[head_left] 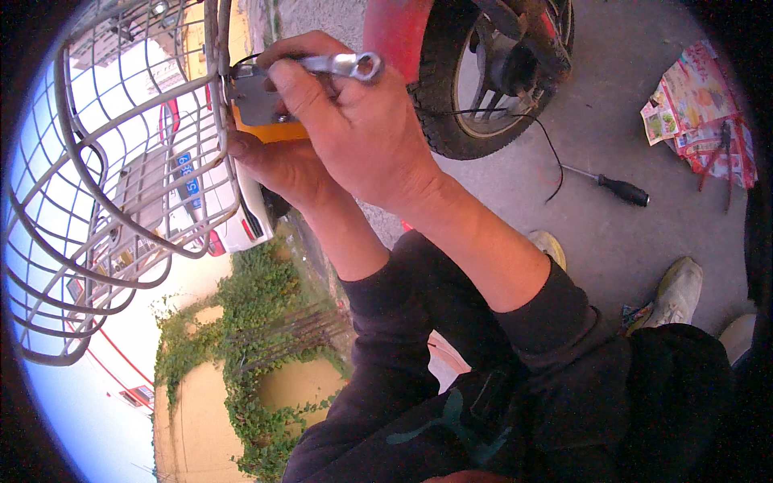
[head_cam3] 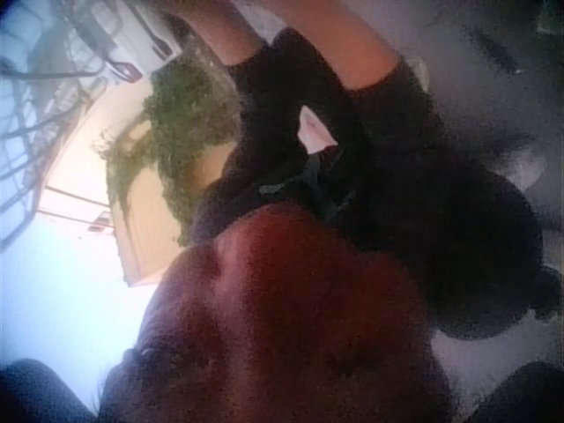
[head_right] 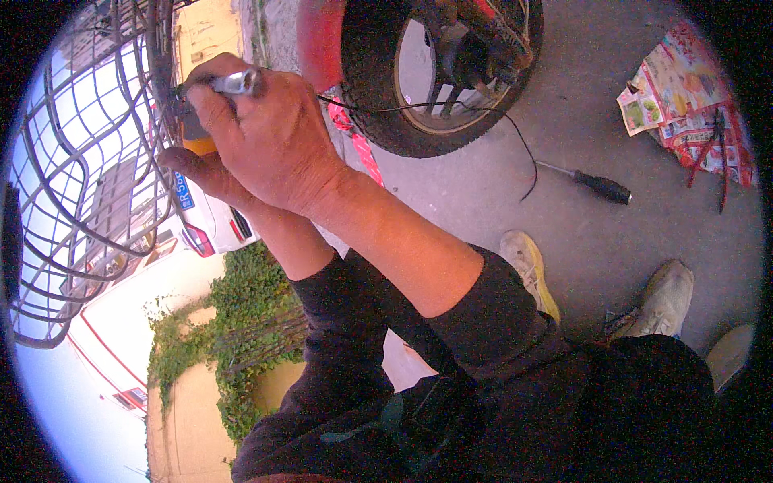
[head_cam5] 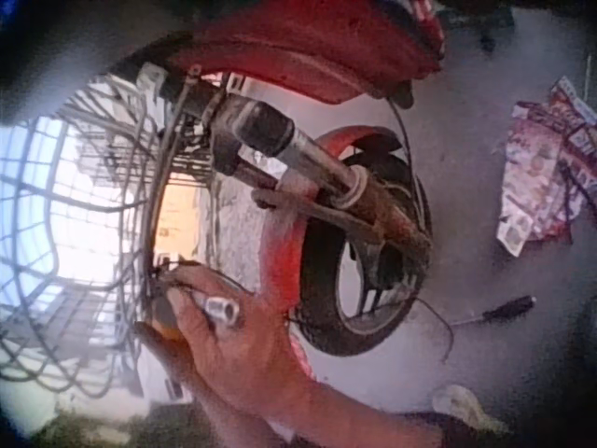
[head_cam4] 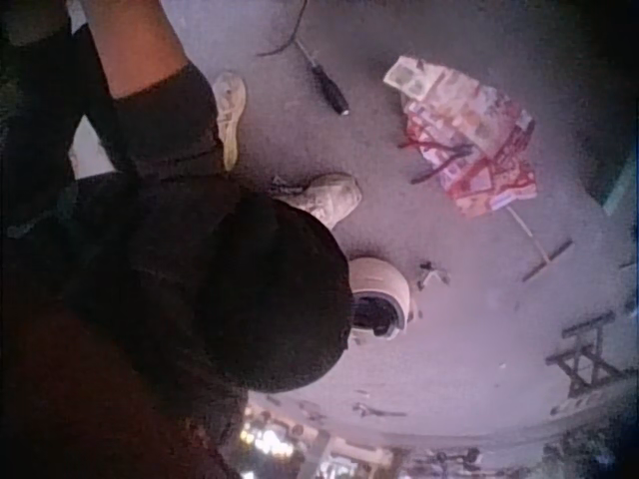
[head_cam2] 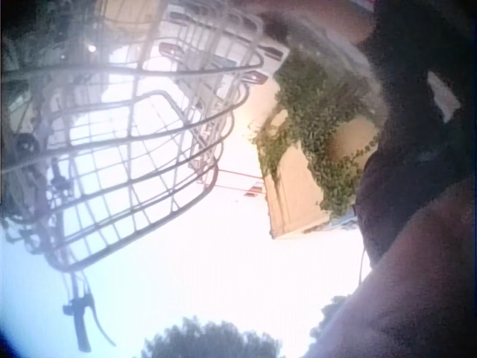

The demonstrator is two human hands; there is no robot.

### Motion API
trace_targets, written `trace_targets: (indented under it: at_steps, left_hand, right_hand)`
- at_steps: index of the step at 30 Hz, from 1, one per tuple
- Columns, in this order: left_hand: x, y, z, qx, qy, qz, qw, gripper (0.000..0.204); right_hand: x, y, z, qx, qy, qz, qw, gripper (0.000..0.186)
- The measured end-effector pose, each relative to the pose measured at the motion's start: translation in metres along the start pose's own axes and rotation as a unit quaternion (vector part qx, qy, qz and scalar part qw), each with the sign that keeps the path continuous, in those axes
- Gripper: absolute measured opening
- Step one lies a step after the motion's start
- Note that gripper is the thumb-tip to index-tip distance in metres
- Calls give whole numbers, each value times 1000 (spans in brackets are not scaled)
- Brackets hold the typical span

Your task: The person uses a wrench to loosen a clamp on a scooter's front basket, then strips and twists wires together. They wrap the connections with electrical tape and tuck the wiring into the handlebar area.

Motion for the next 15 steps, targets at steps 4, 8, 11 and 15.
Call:
trace_targets:
  at_steps: [4,8,11,15]
  left_hand:
    - [2,-11,-3,4,-12,15,1000,71]
    - [-4,-6,-3,3,-9,4,1000,68]
    - [-8,0,0,3,-4,-2,1000,65]
    - [-10,2,4,1,6,-12,1000,62]
  right_hand:
    - [10,0,6,-33,-70,7,997,22]
    - [7,7,12,-76,-107,-9,991,20]
    - [2,10,13,-72,-146,-28,986,19]
    - [5,7,14,-11,-184,25,982,21]
Point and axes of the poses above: each hand's wrist, its own z-axis away from the middle knuckle, its own y-axis out of the palm, x = y × z, the point moved 6 cm from there along -z, towards the middle knuckle, and after that the axes turned 9 degrees about -x, right-handed, at the moved point
